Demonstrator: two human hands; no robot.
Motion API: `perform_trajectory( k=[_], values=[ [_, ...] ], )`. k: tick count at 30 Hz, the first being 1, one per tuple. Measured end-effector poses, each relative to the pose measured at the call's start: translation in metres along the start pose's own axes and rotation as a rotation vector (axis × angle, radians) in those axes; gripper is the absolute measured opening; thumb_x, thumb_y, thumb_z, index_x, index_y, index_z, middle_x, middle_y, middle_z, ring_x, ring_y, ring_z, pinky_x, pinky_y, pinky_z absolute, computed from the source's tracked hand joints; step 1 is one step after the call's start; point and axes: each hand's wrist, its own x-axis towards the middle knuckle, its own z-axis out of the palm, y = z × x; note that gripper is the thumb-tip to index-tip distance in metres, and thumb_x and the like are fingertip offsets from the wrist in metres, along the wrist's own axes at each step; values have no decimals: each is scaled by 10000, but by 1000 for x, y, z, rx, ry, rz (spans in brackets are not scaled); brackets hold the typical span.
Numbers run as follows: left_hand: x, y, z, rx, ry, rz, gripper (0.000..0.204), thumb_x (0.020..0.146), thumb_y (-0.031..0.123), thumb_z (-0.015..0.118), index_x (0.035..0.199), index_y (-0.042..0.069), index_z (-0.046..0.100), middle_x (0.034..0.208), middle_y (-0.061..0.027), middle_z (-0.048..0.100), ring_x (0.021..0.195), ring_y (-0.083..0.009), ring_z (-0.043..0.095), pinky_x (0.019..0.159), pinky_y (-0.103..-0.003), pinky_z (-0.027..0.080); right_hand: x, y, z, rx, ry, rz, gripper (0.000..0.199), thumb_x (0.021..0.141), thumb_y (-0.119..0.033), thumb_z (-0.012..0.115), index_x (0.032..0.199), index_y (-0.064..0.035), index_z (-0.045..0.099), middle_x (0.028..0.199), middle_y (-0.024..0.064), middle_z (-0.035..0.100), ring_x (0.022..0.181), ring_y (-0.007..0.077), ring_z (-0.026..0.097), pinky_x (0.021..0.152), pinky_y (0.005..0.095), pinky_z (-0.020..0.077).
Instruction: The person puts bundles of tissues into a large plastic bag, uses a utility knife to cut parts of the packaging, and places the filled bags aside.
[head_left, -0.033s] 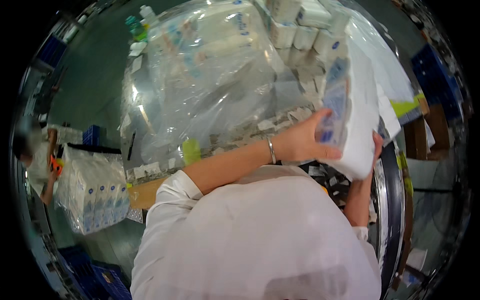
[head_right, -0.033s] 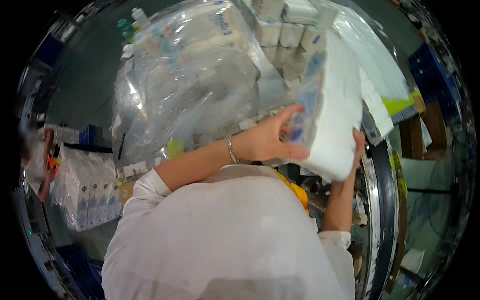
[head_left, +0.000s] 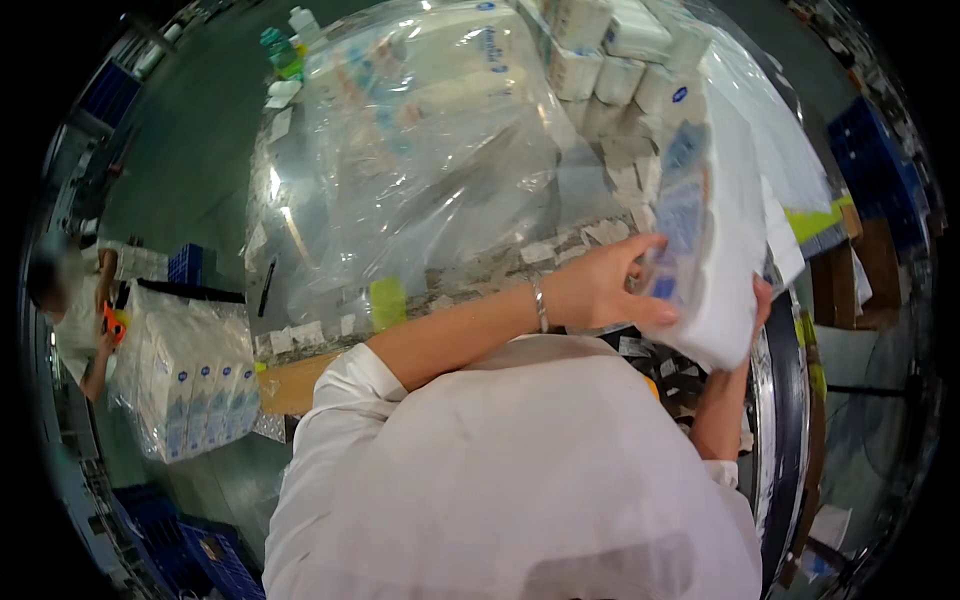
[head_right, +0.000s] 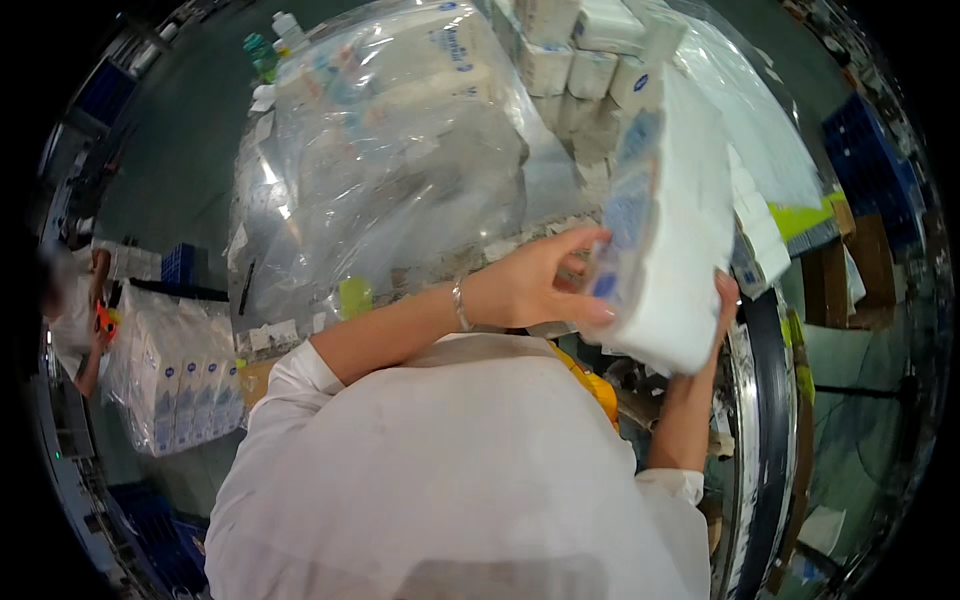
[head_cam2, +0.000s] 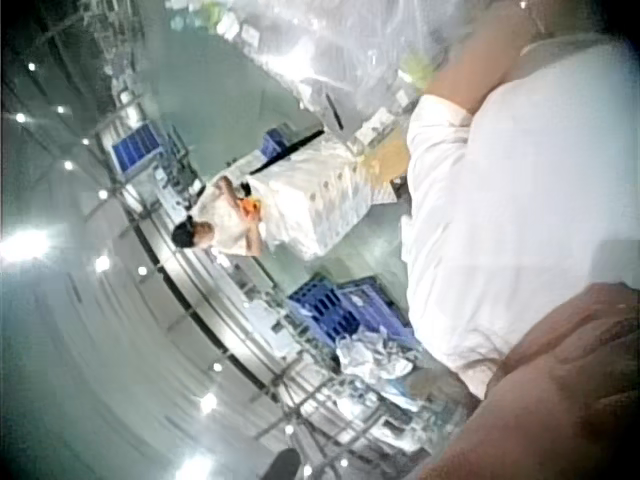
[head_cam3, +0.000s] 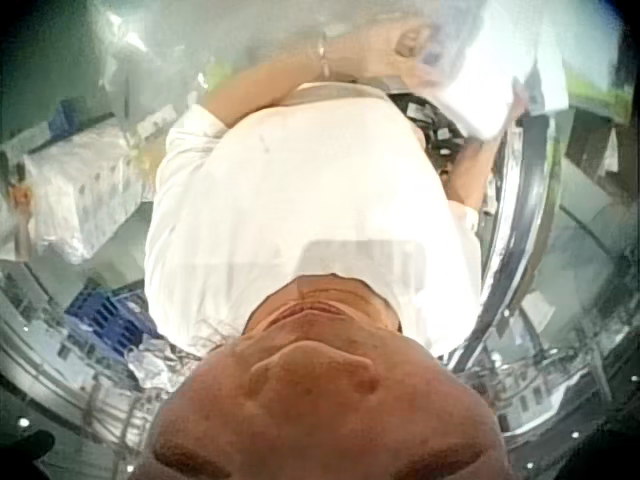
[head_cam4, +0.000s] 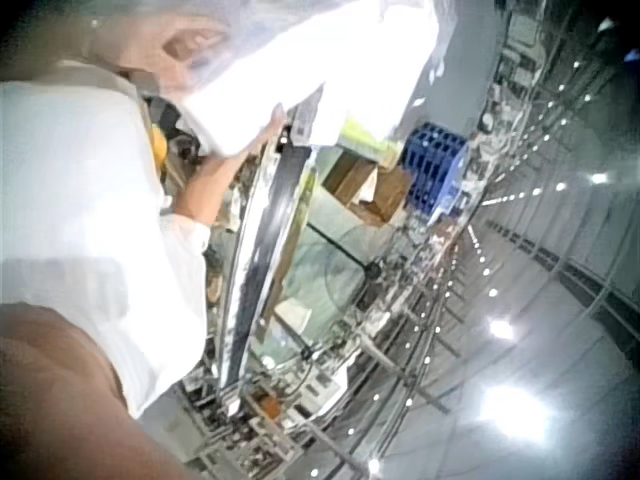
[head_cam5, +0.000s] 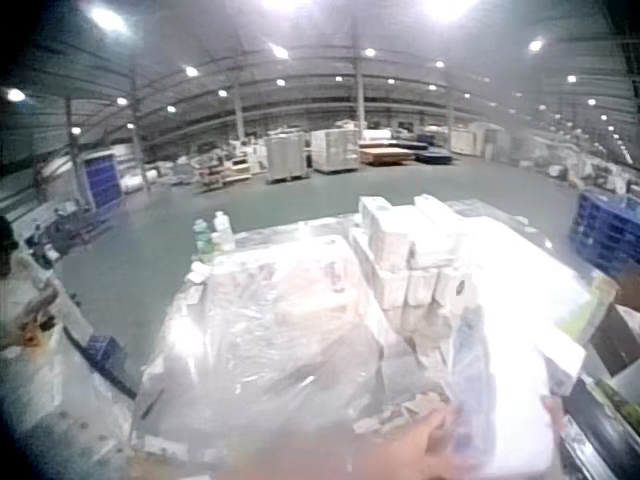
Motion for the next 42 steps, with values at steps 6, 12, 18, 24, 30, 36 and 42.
perform_trajectory(
  k=[6,12,18,24,30,36,42],
  values=[
    [-114,17,-93,1525,841,243,724,642,233,722,1255,74,371,1273,-157,363,1216,-339,286,975,-446,267,-50,-8,44,81,-155,2,615,746,-371,505,1231,-12,388,1068,135,537,913,224,550,820,328,438],
    [-189,-52,-223,745,1057,-227,279,797,205,589,999,13,591,804,-81,627,694,-140,555,657,-258,412,-4,11,86,-121,-586,469,679,691,-281,544,1271,-7,324,1135,156,492,985,247,522,867,337,411],
    [-151,49,-164,815,1007,141,142,829,127,538,877,28,627,630,-28,513,548,-76,448,508,-219,364,43,65,119,-126,-764,774,773,635,-191,583,1312,-2,260,1202,177,447,1058,269,493,914,346,384],
    [-180,43,-130,1045,913,240,92,766,73,588,842,44,631,646,-80,549,531,-196,495,481,-260,392,35,86,159,-231,-607,467,698,695,-218,578,1302,-43,281,1194,153,439,1072,259,475,887,356,406],
    [-170,26,-126,902,859,501,77,742,53,613,814,30,628,640,-77,564,511,-195,509,482,-269,407,92,161,215,-483,-172,-128,737,702,-294,641,1285,-33,272,1119,157,466,1050,264,481,862,346,407],
    [-151,18,-117,700,807,618,62,756,41,593,806,10,611,670,-113,579,515,-237,521,477,-288,411,181,244,325,-901,-50,-442,697,747,-251,584,1299,-16,228,1187,195,421,1084,302,455,902,346,369],
    [-162,20,-122,591,700,571,70,764,42,587,825,11,600,663,-107,566,517,-249,508,481,-285,408,242,268,359,-1252,-255,-484,658,792,-208,527,1313,1,184,1255,233,375,1117,341,430,942,345,331]
  ],
)
